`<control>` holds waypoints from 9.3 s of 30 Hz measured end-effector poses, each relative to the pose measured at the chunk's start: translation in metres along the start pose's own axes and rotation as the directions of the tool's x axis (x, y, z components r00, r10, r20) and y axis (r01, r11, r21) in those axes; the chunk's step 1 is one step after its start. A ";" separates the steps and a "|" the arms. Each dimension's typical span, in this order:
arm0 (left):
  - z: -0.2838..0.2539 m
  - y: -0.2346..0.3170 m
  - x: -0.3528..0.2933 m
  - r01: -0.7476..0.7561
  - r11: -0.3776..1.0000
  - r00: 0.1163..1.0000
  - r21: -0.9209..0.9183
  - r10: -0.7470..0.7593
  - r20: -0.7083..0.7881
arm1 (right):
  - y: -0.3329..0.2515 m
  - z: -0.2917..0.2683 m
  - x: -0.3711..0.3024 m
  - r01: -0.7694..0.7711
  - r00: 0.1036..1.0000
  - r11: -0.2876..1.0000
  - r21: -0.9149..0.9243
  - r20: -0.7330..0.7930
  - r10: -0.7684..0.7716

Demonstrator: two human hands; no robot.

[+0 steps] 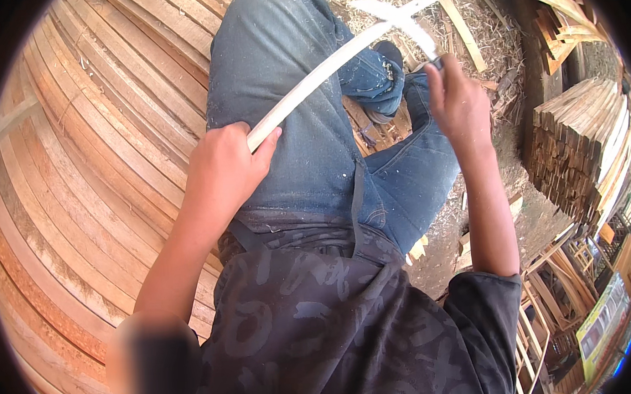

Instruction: The person sits on the ground and uses a curved knife to shave thin strips of wood from a long, thin piece of wood held between their legs. The person repeatedly draws the knife along the wood to remove the outer layer.

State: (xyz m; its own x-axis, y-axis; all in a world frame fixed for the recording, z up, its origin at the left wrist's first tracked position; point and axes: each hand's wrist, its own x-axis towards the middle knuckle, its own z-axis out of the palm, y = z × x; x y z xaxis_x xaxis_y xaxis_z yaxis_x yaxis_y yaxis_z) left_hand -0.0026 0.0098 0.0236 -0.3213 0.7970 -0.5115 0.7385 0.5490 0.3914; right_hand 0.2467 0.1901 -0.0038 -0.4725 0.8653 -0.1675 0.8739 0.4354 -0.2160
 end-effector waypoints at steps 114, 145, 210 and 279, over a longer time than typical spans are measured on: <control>0.009 -0.006 -0.015 -0.205 0.971 0.972 0.126 0.218 -0.093 | 0.032 0.005 -0.031 -0.122 0.977 0.992 0.001 -0.176 0.121; 0.005 -0.006 -0.013 -0.193 0.970 0.975 0.149 0.206 -0.081 | 0.064 -0.017 -0.020 -0.289 0.930 0.955 0.074 -0.214 0.298; -0.015 -0.030 -0.014 0.005 0.936 0.953 -0.352 0.102 0.287 | -0.037 0.061 -0.084 -0.056 0.942 0.989 0.140 -0.321 0.099; -0.007 -0.029 -0.002 -0.061 0.943 0.945 -0.326 0.160 0.286 | -0.061 0.049 -0.067 0.026 0.984 0.936 0.350 -0.172 0.037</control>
State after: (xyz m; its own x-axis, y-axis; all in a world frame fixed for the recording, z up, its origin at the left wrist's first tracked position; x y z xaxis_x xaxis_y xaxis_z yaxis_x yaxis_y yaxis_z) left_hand -0.0279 -0.0057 0.0189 -0.0155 0.7685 -0.6396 0.5227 0.5516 0.6500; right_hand 0.2190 0.0936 -0.0269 -0.4130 0.9107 -0.0080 0.7662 0.3427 -0.5436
